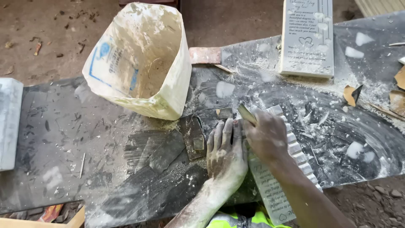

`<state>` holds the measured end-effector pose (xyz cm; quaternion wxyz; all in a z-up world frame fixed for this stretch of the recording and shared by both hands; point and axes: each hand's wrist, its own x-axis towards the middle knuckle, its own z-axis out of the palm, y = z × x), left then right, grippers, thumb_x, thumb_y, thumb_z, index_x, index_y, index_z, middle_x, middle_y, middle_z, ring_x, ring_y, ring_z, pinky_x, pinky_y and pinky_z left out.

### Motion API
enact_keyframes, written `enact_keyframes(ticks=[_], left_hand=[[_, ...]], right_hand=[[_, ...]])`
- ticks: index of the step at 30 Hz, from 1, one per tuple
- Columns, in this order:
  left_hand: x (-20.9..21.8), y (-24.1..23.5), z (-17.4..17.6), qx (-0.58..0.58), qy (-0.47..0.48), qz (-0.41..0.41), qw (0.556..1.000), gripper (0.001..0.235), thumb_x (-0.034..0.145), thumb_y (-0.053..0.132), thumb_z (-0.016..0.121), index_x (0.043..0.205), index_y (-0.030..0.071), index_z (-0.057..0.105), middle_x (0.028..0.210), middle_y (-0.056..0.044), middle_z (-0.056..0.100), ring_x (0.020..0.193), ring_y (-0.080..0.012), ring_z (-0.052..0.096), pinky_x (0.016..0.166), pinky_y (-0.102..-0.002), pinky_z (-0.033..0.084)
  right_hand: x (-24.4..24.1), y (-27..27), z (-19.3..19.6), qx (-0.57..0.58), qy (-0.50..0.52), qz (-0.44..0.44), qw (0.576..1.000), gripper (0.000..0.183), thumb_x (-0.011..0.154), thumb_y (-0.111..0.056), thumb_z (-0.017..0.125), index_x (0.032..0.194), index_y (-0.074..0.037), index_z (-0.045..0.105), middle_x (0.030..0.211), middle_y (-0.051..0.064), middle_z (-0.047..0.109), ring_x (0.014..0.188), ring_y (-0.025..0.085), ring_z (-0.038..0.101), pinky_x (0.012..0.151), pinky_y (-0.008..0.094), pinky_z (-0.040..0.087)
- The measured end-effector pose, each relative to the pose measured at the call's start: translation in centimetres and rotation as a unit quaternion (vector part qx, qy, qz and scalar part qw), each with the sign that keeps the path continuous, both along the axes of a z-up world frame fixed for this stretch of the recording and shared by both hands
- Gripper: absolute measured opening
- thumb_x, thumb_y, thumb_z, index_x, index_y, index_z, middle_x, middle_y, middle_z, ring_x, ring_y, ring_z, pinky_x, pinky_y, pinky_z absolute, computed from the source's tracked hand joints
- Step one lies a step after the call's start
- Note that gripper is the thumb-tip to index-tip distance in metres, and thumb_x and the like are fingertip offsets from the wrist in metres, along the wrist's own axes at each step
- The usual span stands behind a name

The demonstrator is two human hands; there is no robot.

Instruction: Sanding and cleaning stone memorial plaques

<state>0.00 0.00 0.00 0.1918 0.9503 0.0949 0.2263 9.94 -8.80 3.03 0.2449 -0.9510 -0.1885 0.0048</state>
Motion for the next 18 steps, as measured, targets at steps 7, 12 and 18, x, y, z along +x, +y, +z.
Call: enact_keyframes(ticks=[7,12,18], left_hand=[[0.0,-0.3,-1.7,0.052,0.12,0.013,0.991,0.058,0.109,0.042,0.016,0.159,0.015,0.028,0.167,-0.009,0.029,0.155,-0.0253,0.026,0.127,-0.044,0.013],[0.1,0.5,0.6,-0.026,0.033,-0.036,0.998,0.053,0.103,0.026,0.043,0.151,0.002,0.046,0.161,-0.018,0.04,0.149,-0.041,0.036,0.122,-0.057,0.023],[0.1,0.2,0.8,0.007,0.008,-0.024,1.0,0.052,0.105,0.028,0.049,0.149,0.002,0.047,0.152,-0.024,0.051,0.142,-0.0424,0.048,0.119,-0.061,0.032]], right_hand=[[-2.8,-2.7,1.7,0.049,0.144,-0.001,0.988,0.017,0.102,-0.015,0.066,0.096,0.001,0.069,0.061,0.01,0.068,0.031,0.016,0.055,0.02,0.025,0.044],[-4.7,-4.1,0.4,-0.066,0.137,-0.051,0.987,0.027,0.097,-0.035,0.069,0.11,-0.011,0.07,0.075,0.005,0.074,0.048,0.017,0.066,0.042,0.032,0.06],[0.8,0.6,-0.1,0.024,-0.003,0.016,1.0,0.008,0.097,-0.008,0.074,0.094,-0.003,0.068,0.062,0.005,0.063,0.041,0.015,0.053,0.032,0.029,0.045]])
